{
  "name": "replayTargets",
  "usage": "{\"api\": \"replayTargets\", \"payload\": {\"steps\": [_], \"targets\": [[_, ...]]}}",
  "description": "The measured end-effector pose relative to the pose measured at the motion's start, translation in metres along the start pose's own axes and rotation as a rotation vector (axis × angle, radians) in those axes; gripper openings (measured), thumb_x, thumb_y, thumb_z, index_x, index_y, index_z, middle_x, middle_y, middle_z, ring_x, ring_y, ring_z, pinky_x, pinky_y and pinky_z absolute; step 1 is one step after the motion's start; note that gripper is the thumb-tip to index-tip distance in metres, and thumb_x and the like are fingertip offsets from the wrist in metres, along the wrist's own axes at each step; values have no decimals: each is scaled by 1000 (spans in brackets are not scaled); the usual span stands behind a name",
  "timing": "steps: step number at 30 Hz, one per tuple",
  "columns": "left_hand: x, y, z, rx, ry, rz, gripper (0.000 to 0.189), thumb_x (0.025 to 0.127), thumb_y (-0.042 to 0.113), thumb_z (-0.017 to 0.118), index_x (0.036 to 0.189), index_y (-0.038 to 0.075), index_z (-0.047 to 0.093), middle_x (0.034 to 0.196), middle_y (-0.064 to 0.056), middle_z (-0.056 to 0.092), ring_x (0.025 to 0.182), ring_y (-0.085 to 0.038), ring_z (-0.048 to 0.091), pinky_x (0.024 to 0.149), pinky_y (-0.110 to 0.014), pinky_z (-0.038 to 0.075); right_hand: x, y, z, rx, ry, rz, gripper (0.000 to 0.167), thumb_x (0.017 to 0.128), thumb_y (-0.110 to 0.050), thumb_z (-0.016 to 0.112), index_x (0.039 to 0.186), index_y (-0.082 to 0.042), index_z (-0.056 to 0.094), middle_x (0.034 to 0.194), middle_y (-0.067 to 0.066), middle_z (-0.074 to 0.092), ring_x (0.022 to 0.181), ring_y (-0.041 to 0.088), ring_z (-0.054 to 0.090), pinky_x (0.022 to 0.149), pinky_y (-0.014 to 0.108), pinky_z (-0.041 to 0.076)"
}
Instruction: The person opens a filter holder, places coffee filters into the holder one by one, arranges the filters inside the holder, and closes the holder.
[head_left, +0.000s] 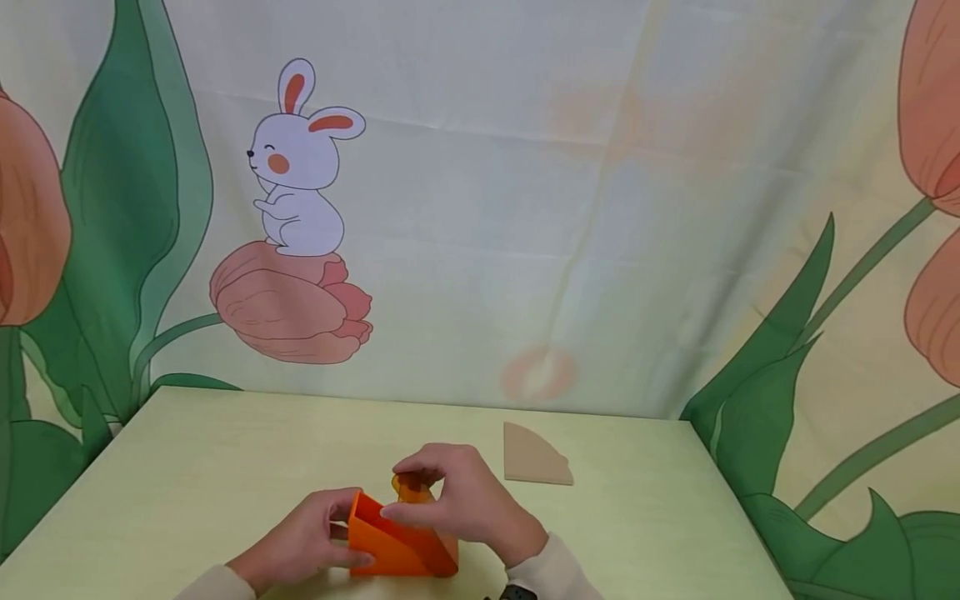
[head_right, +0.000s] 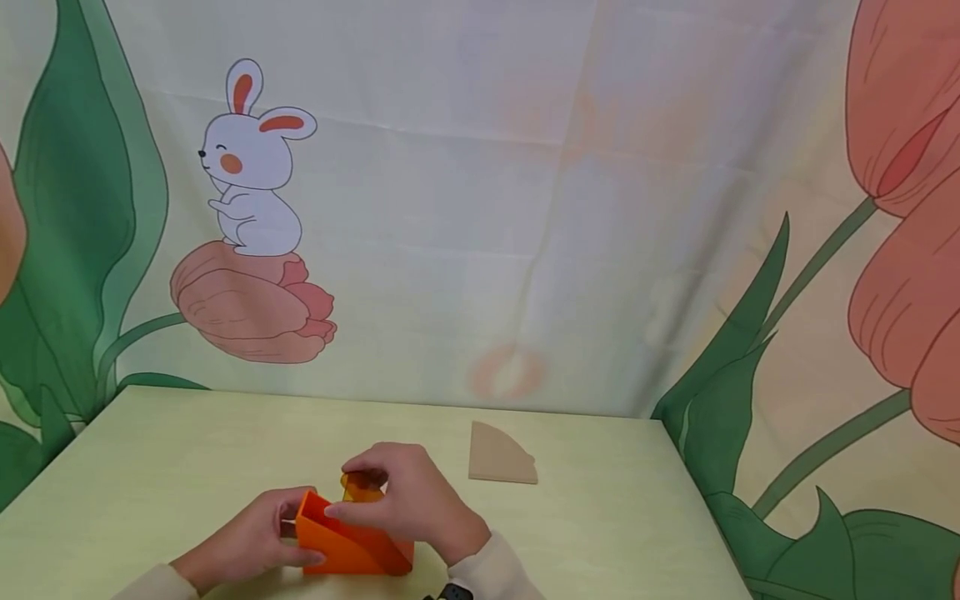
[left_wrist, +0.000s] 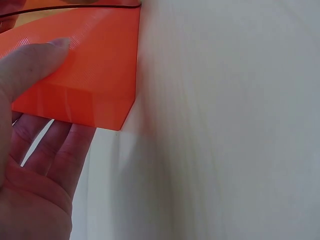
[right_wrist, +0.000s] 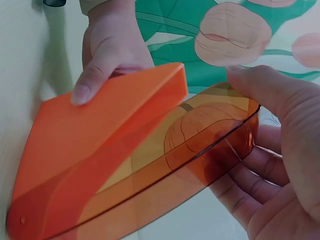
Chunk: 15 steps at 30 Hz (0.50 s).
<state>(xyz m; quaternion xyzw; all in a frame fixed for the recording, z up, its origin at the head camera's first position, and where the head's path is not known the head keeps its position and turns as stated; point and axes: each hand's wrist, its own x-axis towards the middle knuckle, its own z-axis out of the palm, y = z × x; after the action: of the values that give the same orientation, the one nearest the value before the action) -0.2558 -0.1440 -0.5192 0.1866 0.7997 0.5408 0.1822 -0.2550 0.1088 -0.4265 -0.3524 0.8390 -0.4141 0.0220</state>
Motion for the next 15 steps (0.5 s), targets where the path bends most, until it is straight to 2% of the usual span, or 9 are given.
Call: {"api": "replayTargets", "payload": {"steps": [6,11,15], "targets": [[0,0,0,-6,-6,8,46,80,31,88,120,17,69,118,1,74,106,-21,69,102,-52,55,-11,7,-9,78,52,12,34,85,-38,85,112,-20,76,99,-1,75,88,8,67,86,30,61],[2,-1,1,-9,-15,10,43,81,28,88,118,16,69,117,0,74,106,-21,69,100,-51,56,-22,20,-17,123,112,-27,32,85,-34,85,114,-22,75,100,1,74,89,11,68,85,31,61],[2,-1,1,-13,-7,-4,44,80,27,88,119,15,69,117,0,74,106,-21,68,99,-49,57,-31,29,-22,168,134,-18,32,86,-30,84,116,-25,75,102,1,74,91,13,69,87,30,61]]}}
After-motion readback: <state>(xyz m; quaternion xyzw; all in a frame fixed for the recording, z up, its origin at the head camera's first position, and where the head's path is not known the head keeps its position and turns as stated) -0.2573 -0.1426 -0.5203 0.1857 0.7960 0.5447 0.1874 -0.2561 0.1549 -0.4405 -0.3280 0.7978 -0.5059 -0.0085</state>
